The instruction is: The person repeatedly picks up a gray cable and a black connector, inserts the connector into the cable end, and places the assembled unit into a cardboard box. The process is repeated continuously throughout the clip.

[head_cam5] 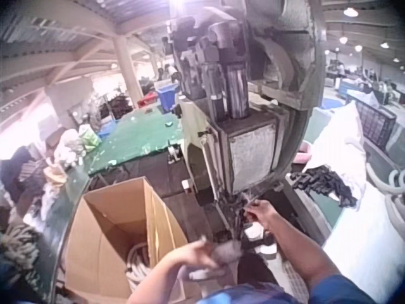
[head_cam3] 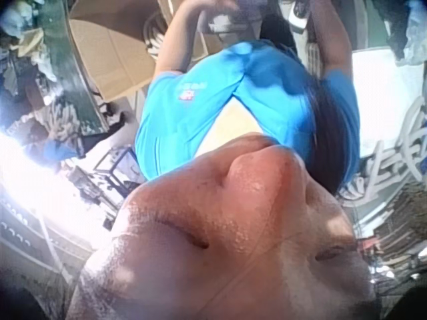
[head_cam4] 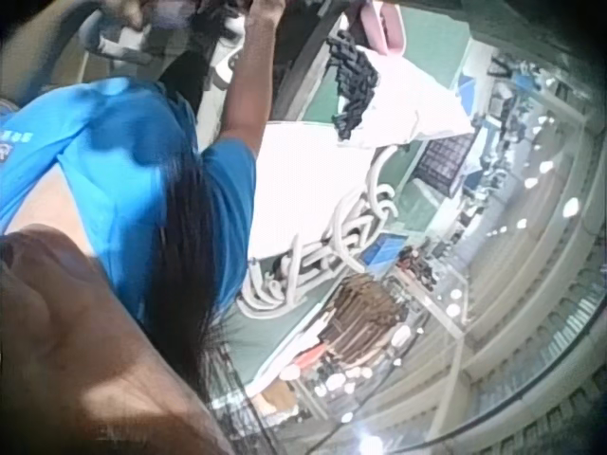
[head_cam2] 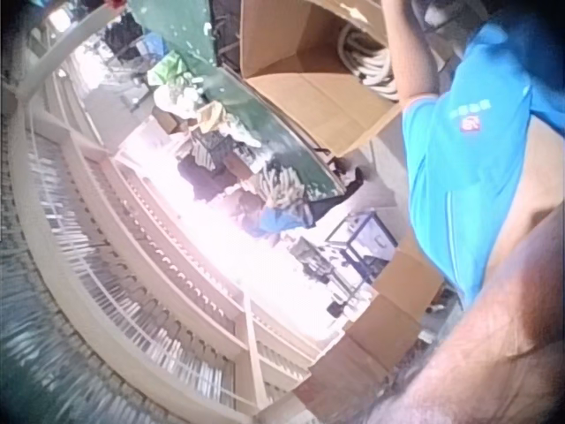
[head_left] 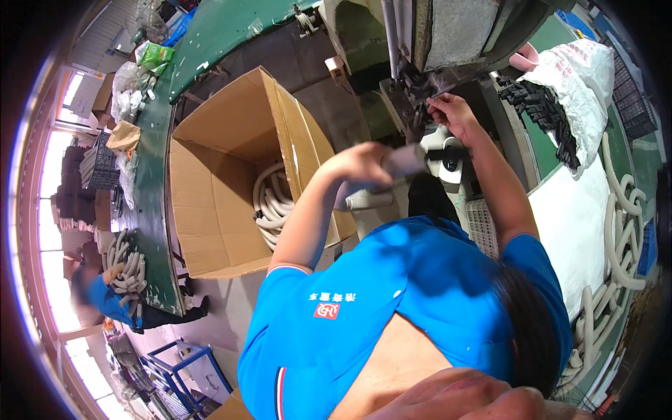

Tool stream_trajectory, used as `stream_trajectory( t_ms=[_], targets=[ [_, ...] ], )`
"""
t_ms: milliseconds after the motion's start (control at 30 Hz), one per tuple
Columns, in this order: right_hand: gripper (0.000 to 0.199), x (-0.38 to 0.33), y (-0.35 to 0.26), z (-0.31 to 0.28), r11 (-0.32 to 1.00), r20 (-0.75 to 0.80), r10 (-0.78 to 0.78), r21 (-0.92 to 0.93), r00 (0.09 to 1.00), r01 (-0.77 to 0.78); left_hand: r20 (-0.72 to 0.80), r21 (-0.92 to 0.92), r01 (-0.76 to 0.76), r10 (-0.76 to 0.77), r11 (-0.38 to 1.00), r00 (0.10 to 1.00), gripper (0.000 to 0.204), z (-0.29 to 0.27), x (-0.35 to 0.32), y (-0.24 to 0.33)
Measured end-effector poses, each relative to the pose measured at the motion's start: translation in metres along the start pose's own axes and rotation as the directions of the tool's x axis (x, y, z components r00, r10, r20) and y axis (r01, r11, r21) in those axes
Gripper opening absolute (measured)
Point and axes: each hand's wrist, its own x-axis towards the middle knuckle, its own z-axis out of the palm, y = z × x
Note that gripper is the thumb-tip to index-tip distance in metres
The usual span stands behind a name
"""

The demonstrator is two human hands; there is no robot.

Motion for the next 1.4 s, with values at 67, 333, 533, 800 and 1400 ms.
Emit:
stream_trajectory(
  t_ms=[67, 333, 533, 800, 1400],
  targets=[
    [0.014, -0.017, -0.007, 0.019, 0.995, 0.036, -0.066, 0.082, 0.997, 0.063, -0.006, 0.067, 0.002, -0.001, 0.998, 1.0, 0.049, 0.009, -0.02, -0.004],
    [0.014, -0.05, -0.016, 0.055, 0.973, -0.05, -0.207, -0.117, 0.977, 0.2, -0.057, -0.203, 0.068, -0.082, 0.977, 0.995, 0.035, 0.041, -0.062, -0.057],
    [0.019, -0.051, -0.022, 0.058, 0.893, 0.038, -0.258, -0.371, 0.965, 0.253, -0.069, -0.26, 0.082, -0.103, 0.962, 0.992, 0.041, 0.038, -0.057, -0.048],
    [0.044, -0.141, -0.033, 0.054, 0.883, 0.348, -0.329, -0.217, 0.878, 0.417, -0.117, -0.042, 0.011, -0.016, 0.999, 0.993, 0.046, 0.039, -0.035, 0.008],
    [0.05, -0.189, -0.019, 0.053, 0.912, 0.27, -0.34, -0.139, 0.901, 0.386, -0.45, 0.267, -0.187, 0.294, 0.945, 0.843, 0.021, 0.11, 0.016, 0.089]
  ],
)
